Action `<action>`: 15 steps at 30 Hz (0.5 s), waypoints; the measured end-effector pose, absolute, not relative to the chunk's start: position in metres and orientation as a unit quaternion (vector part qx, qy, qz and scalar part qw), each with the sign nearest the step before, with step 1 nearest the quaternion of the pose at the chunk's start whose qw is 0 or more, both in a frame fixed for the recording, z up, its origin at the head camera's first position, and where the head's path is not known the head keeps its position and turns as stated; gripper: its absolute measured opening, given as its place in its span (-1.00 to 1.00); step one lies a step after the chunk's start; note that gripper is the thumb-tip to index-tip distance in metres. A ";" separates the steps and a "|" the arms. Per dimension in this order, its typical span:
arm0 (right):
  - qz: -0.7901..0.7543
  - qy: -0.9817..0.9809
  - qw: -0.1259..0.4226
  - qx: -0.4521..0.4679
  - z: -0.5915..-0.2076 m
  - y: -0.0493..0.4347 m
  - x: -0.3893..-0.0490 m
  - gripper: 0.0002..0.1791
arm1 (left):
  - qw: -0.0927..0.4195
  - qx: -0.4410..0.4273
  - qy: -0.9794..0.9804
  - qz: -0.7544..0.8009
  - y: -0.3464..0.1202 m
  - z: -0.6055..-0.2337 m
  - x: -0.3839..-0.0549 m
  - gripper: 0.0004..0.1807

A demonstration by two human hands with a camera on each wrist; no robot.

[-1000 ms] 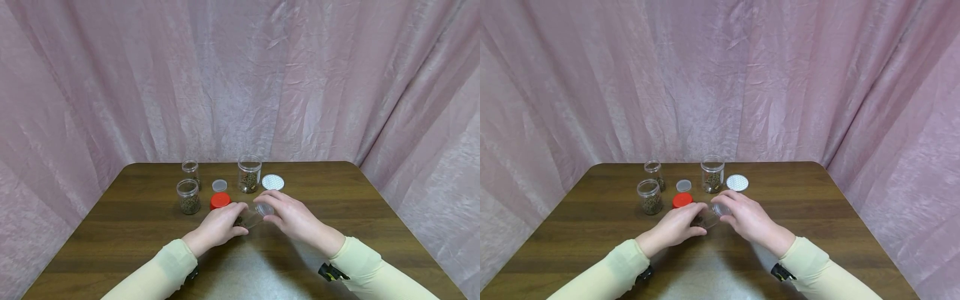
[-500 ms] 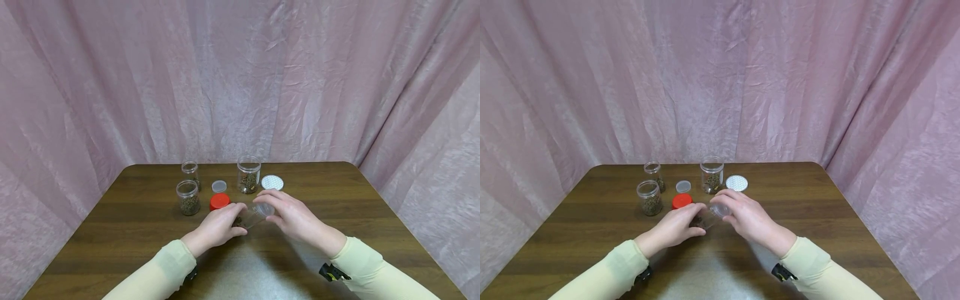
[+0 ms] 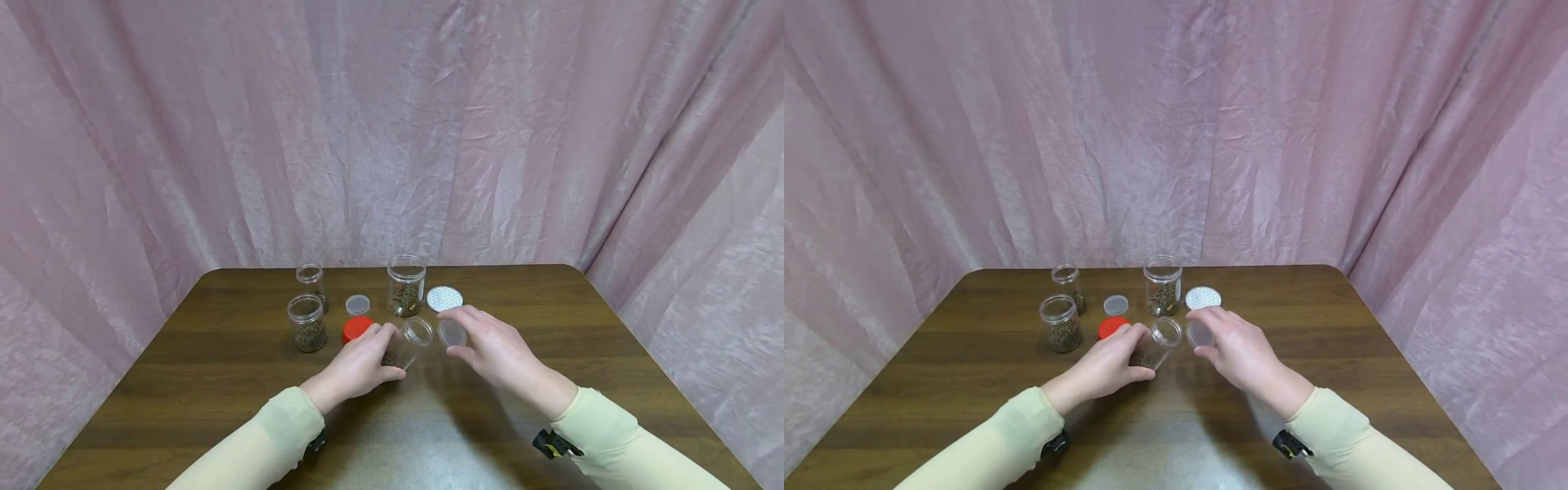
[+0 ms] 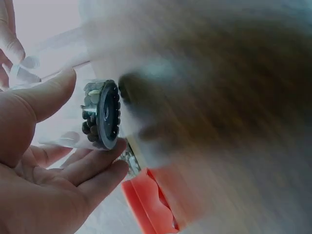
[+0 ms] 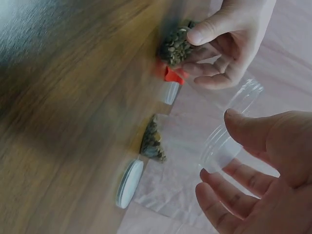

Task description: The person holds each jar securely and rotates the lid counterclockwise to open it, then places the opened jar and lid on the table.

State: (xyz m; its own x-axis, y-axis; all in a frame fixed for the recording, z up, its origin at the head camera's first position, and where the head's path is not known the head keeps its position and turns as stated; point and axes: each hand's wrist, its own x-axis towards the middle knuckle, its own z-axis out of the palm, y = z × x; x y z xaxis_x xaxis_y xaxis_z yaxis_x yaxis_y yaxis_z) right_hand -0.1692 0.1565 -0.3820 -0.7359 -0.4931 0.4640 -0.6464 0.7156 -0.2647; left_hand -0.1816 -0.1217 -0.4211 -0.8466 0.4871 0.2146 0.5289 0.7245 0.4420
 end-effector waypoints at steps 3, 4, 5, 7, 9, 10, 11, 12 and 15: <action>0.204 -0.915 0.180 0.297 -0.384 0.159 -0.172 -0.38 | 0.042 -0.269 -0.930 -0.247 -0.117 -0.422 -0.186 -0.39; 0.202 -0.917 0.179 0.294 -0.385 0.160 -0.173 -0.39 | 0.044 -0.269 -0.930 -0.245 -0.115 -0.422 -0.188 -0.38; 0.200 -0.918 0.179 0.291 -0.386 0.160 -0.174 -0.39 | 0.047 -0.267 -0.931 -0.242 -0.114 -0.422 -0.189 -0.37; 0.193 -0.920 0.180 0.290 -0.388 0.161 -0.176 -0.40 | 0.048 -0.264 -0.933 -0.239 -0.111 -0.423 -0.193 -0.35; 0.189 -0.920 0.183 0.290 -0.390 0.163 -0.179 -0.41 | 0.048 -0.261 -0.935 -0.237 -0.108 -0.423 -0.197 -0.34; 0.187 -0.920 0.184 0.290 -0.390 0.163 -0.180 -0.42 | 0.048 -0.260 -0.935 -0.236 -0.107 -0.423 -0.198 -0.35; 0.185 -0.920 0.185 0.290 -0.391 0.164 -0.181 -0.42 | 0.045 -0.257 -0.936 -0.238 -0.106 -0.423 -0.200 -0.35; 0.183 -0.921 0.185 0.290 -0.392 0.164 -0.182 -0.43 | 0.041 -0.255 -0.936 -0.240 -0.104 -0.422 -0.202 -0.37; 0.177 -0.924 0.181 0.287 -0.394 0.165 -0.187 -0.45 | 0.031 -0.245 -0.937 -0.247 -0.101 -0.421 -0.206 -0.44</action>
State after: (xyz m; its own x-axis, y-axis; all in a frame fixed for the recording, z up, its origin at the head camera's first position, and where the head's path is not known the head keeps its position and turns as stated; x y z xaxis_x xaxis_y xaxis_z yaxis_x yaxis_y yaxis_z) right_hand -0.1869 0.1645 -0.3939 -0.7698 -0.4659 0.4363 -0.5943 0.7726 -0.2235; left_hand -0.2063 -0.1006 -0.4208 -0.8784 0.4429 0.1797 0.4739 0.7584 0.4476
